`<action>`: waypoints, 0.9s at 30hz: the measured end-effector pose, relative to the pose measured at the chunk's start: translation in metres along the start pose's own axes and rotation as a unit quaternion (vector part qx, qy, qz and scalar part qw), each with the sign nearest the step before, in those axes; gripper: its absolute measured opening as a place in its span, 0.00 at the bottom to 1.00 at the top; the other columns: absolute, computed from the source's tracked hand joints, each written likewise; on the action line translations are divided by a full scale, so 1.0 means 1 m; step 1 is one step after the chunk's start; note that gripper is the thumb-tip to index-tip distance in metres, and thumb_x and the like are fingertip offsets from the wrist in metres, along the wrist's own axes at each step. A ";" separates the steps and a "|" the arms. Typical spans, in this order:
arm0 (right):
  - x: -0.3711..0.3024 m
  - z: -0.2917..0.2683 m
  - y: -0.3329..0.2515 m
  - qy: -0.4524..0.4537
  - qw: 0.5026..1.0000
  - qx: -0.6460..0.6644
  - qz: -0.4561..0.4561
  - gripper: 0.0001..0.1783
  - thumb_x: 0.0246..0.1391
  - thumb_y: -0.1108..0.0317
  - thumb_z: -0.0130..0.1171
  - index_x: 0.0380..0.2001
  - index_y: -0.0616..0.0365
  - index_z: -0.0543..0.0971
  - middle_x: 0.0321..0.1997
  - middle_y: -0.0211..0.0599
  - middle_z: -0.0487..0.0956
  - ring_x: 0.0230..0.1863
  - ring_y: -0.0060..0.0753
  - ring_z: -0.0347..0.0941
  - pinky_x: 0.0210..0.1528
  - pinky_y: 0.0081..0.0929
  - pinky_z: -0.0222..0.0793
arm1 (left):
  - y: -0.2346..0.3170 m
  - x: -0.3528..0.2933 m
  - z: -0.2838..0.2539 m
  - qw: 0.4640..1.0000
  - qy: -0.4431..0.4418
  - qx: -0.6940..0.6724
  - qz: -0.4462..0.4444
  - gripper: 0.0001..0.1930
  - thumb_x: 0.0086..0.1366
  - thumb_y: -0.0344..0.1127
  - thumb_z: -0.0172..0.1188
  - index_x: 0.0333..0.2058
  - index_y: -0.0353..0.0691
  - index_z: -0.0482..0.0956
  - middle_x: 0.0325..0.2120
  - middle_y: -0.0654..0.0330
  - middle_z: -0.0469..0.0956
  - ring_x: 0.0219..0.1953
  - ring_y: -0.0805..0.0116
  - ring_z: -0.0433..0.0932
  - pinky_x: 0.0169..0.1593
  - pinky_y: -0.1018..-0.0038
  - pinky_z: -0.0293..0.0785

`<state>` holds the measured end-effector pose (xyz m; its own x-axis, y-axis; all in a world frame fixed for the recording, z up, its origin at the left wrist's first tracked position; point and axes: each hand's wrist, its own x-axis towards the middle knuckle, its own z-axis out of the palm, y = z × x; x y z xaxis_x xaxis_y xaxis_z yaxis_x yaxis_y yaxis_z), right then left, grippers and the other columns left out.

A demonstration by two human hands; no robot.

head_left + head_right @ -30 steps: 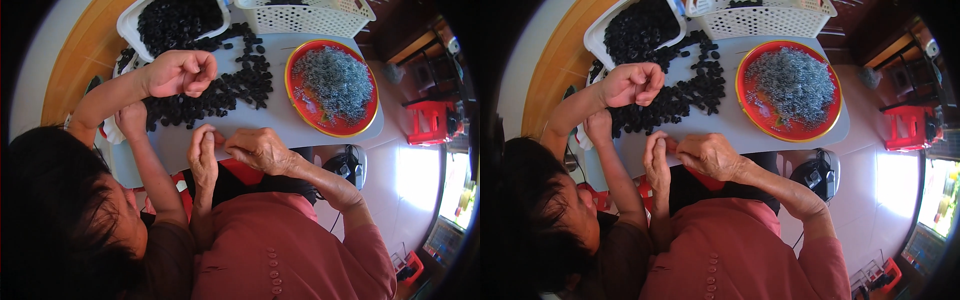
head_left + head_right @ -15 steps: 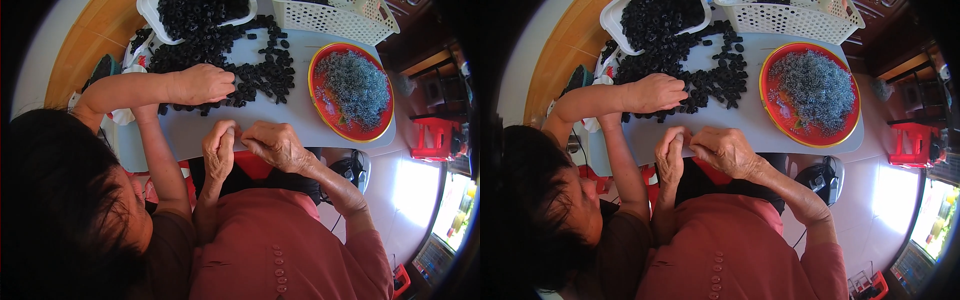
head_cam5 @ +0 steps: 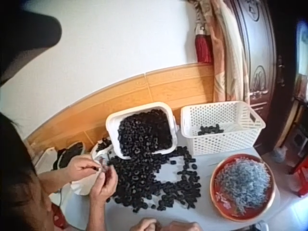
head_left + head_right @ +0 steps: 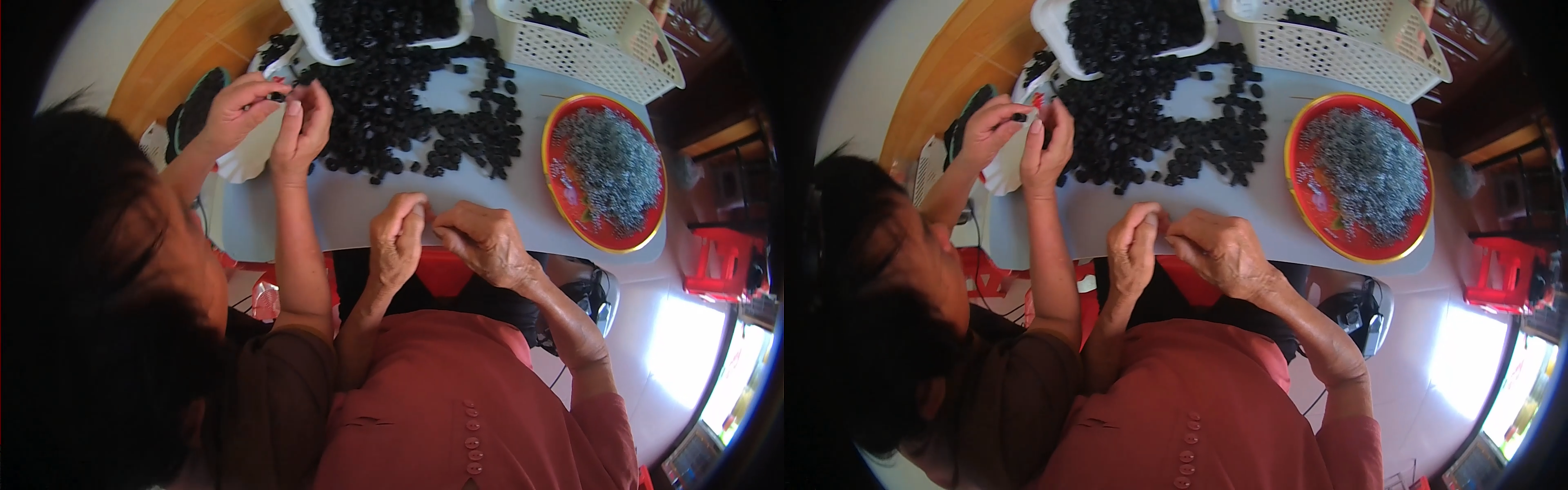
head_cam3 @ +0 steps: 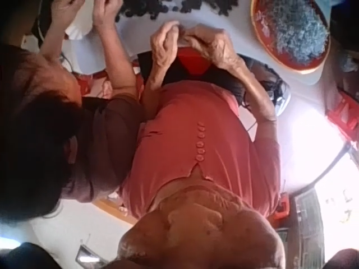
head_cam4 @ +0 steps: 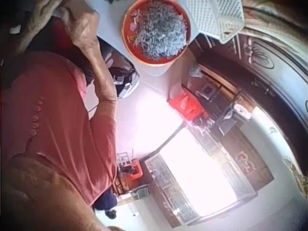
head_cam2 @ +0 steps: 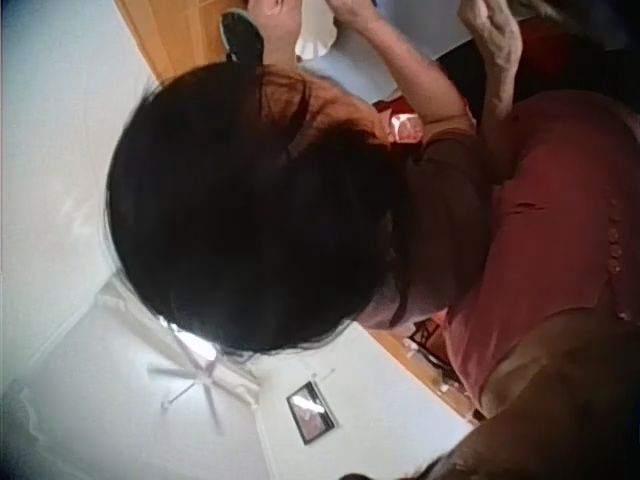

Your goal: The person assembles small plastic components by taking small pins from a plate and inserting them into black plastic pieces by hand.

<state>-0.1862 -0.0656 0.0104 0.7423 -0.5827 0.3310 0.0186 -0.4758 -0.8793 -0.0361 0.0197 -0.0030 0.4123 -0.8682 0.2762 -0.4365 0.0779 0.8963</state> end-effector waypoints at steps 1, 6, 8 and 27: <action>0.000 0.001 0.000 -0.006 1.000 0.009 -0.011 0.05 0.49 0.76 0.61 0.33 0.61 0.78 0.30 0.42 0.78 0.29 0.42 0.77 0.30 0.32 0.71 | 0.002 -0.001 -0.001 1.000 0.003 0.004 -0.007 0.08 0.66 0.26 0.47 0.39 0.34 0.75 0.27 0.60 0.77 0.29 0.73 0.74 0.34 0.77 0.70; -0.003 -0.002 0.001 0.004 1.000 -0.016 0.013 0.06 0.49 0.77 0.60 0.33 0.61 0.78 0.29 0.41 0.77 0.28 0.41 0.76 0.30 0.31 0.71 | -0.001 0.002 0.009 0.999 -0.006 -0.039 -0.013 0.06 0.65 0.26 0.49 0.38 0.34 0.74 0.25 0.59 0.76 0.26 0.73 0.74 0.30 0.77 0.70; 0.001 0.001 -0.004 0.001 1.000 -0.009 0.003 0.06 0.49 0.77 0.60 0.33 0.61 0.78 0.29 0.40 0.77 0.28 0.40 0.76 0.30 0.30 0.71 | 0.003 0.000 0.002 0.999 0.005 -0.035 -0.025 0.05 0.64 0.26 0.51 0.38 0.34 0.74 0.24 0.58 0.74 0.25 0.73 0.73 0.29 0.76 0.70; 0.002 0.002 -0.007 -0.005 0.999 -0.034 0.033 0.07 0.50 0.77 0.60 0.35 0.61 0.79 0.29 0.39 0.78 0.28 0.37 0.76 0.30 0.29 0.71 | -0.002 0.001 0.003 0.999 0.002 -0.031 -0.008 0.06 0.65 0.28 0.52 0.39 0.34 0.74 0.23 0.62 0.74 0.24 0.77 0.69 0.29 0.79 0.67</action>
<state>-0.1838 -0.0617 0.0165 0.7469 -0.6081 0.2690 -0.0759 -0.4799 -0.8740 -0.0371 0.0173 -0.0059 0.4221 -0.8675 0.2633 -0.3801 0.0943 0.9201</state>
